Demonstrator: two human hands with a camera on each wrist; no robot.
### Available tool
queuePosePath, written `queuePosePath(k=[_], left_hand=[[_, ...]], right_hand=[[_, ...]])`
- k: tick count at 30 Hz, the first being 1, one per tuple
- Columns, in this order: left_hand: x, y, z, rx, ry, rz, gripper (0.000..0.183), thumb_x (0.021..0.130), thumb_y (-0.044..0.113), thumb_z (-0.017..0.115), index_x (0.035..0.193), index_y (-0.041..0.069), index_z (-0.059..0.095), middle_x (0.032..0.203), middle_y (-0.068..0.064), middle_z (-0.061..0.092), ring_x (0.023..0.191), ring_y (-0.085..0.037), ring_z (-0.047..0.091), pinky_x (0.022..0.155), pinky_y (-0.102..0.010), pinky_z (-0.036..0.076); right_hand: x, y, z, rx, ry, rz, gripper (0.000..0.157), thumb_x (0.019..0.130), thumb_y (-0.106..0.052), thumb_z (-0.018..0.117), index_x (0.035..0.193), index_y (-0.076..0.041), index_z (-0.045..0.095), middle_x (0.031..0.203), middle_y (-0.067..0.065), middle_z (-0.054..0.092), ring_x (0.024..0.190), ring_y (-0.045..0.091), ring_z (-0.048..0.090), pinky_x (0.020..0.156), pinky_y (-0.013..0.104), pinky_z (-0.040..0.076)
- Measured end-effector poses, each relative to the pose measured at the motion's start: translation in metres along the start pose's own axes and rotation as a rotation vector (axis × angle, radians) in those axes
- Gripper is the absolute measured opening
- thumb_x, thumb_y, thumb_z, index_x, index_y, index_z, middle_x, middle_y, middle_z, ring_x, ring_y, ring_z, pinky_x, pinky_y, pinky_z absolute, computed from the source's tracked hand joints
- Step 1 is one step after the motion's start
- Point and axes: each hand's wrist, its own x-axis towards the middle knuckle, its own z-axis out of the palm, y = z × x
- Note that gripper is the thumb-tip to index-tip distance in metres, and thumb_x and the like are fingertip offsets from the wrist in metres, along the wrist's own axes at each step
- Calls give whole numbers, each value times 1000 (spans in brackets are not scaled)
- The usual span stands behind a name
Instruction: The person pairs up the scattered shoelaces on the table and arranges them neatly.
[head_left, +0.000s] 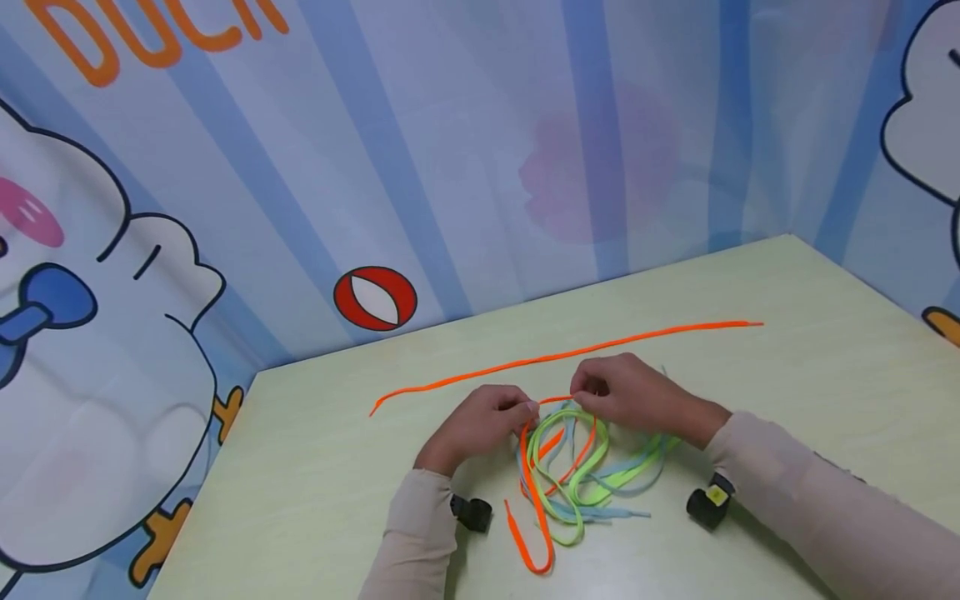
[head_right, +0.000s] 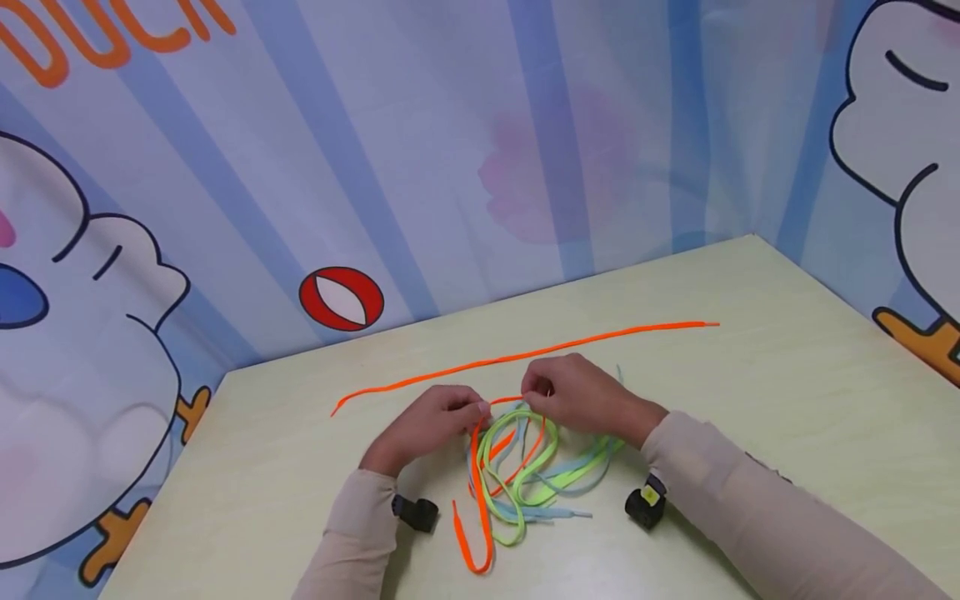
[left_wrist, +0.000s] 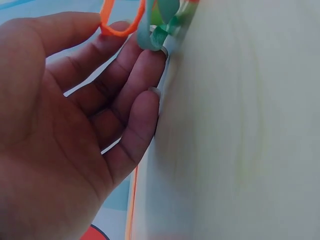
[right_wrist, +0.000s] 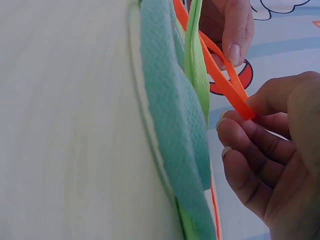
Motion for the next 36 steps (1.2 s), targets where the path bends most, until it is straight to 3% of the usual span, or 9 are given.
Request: queuePosePath(k=[16,29,36], left_hand=[[-2,-5,-1,-114,61,-2,28,101,38,59,91,14,70,89,-1,70,88,-20,64,81,-38,50],[0,-7,-3,-206,63,3,36,99,43,61,87,10,67,89,-6,70,89,-24,63,82,-38,49],[-3,-9,-6,-284,46,26,42,99,42,61,80,5,58,78,-11,64,86,-26,66,84,-38,47]], right_hand=[[-1,0,1,-7,5,9,8,92,-9,63,96,-11,70,77,-8,62,70,12,56,66,30,50],[-2,2,1,33,8,23,19,90,-5,56,102,-10,71,76,-5,61,69,14,54,63,30,48],[0,1,1,24,-3,57,24,89,-5,56,105,-8,73,79,-5,62,72,15,55,65,31,49]])
